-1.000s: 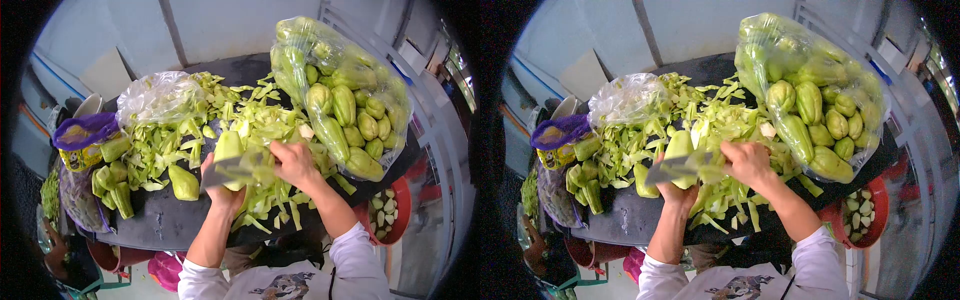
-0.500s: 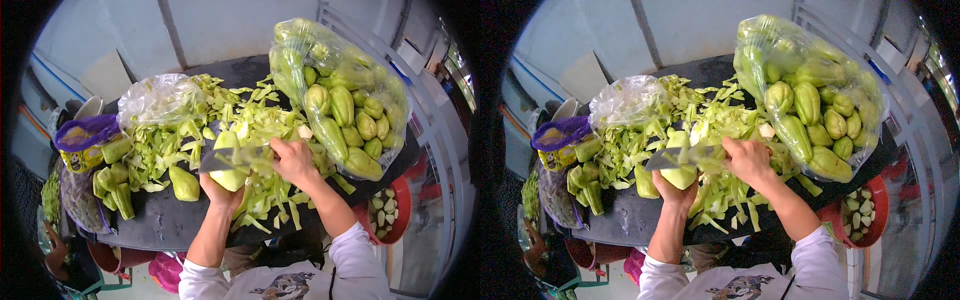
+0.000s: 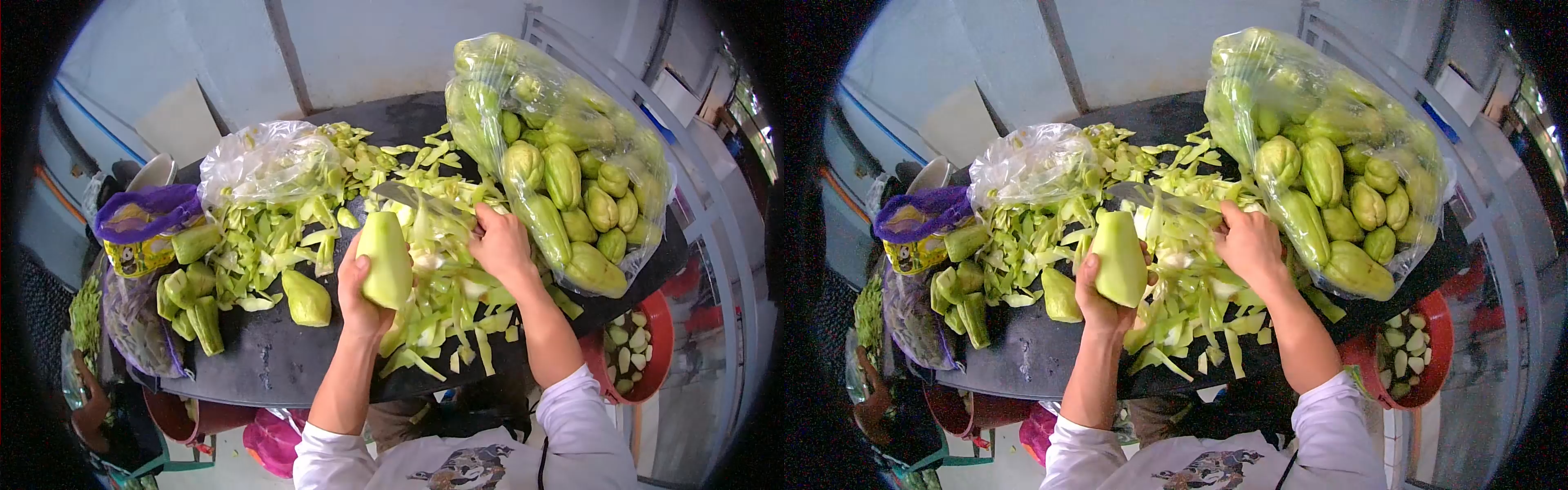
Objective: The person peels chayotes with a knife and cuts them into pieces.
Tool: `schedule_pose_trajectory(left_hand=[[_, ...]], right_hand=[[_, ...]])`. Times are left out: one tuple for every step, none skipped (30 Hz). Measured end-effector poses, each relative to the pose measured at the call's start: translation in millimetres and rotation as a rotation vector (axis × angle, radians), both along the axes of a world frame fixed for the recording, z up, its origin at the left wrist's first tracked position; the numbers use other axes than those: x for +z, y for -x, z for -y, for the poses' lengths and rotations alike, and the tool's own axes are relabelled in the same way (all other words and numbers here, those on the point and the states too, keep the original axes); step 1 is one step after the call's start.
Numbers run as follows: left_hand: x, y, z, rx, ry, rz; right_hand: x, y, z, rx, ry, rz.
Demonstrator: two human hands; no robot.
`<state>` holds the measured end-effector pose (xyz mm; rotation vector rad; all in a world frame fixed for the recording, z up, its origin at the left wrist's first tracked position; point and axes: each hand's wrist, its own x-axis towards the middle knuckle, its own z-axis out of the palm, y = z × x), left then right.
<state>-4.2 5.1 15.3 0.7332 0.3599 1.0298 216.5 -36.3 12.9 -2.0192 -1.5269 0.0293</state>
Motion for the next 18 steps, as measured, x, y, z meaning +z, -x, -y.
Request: schedule_pose_trajectory(left_hand=[[-2.1,0.5,-1.3,0.082,-0.09,-0.055],[-1.8,0.4,-2.4,0.164,-0.181,-0.109],[0.0,0.3,-2.7,0.211,-0.225,-0.114],[1.8,1.0,-3.5,0.214,-0.229,-0.111],[3.3,2.5,-4.9,0.309,-0.425,-0.292],[4.3,3.3,-5.0,0.4,-0.619,-0.476],[5.6,2.7,-3.6,0.453,-0.675,-0.528],[4.6,2.5,-4.4,0.453,-0.676,-0.53],[2.3,2.6,-5.9,0.499,-0.758,-0.601],[0.3,2.2,-7.3,0.544,-0.84,-0.669],[-0.7,1.8,-8.3,0.543,-0.841,-0.67],[-1.5,1.4,-9.2,0.573,-0.892,-0.725],[-2.2,0.8,-9.9,0.601,-0.943,-0.781],[-2.5,-0.8,-11.1,0.598,-0.946,-0.782],[-2.6,-2.9,-12.4,0.593,-0.954,-0.869],[-3.4,-4.6,-13.9,0.587,-0.962,-0.955],[-7.7,-5.1,-16.9,0.586,-0.979,-1.003],[-8.9,-6.6,-17.1,0.584,-0.979,-1.007]], right_hand=[[1.4,0.5,1.6,-0.001,-0.061,-0.047],[2.8,0.7,2.3,-0.001,-0.123,-0.094],[3.3,0.7,3.4,0.001,-0.127,-0.092],[3.8,0.2,4.4,-0.018,-0.15,-0.115],[4.3,-0.5,4.6,-0.036,-0.173,-0.138],[5.8,-0.7,5.3,-0.036,-0.174,-0.138],[8.3,-0.1,6.5,-0.065,-0.161,-0.124],[10.7,0.5,7.6,-0.095,-0.148,-0.111],[12.6,0.9,8.8,-0.096,-0.148,-0.115],[14.9,0.7,9.8,-0.099,-0.149,-0.128],[16.8,0.6,10.2,-0.101,-0.15,-0.14],[17.5,0.5,10.7,-0.102,-0.15,-0.144],[17.7,0.3,11.3,-0.086,-0.154,-0.186],[17.7,-0.8,11.5,-0.072,-0.158,-0.227],[16.3,-2.3,11.3,-0.075,-0.159,-0.23],[13.9,-3.6,11.0,-0.042,-0.179,-0.246],[12.3,-4.3,11.5,-0.008,-0.198,-0.261],[12.7,-3.8,12.8,-0.008,-0.196,-0.265]])
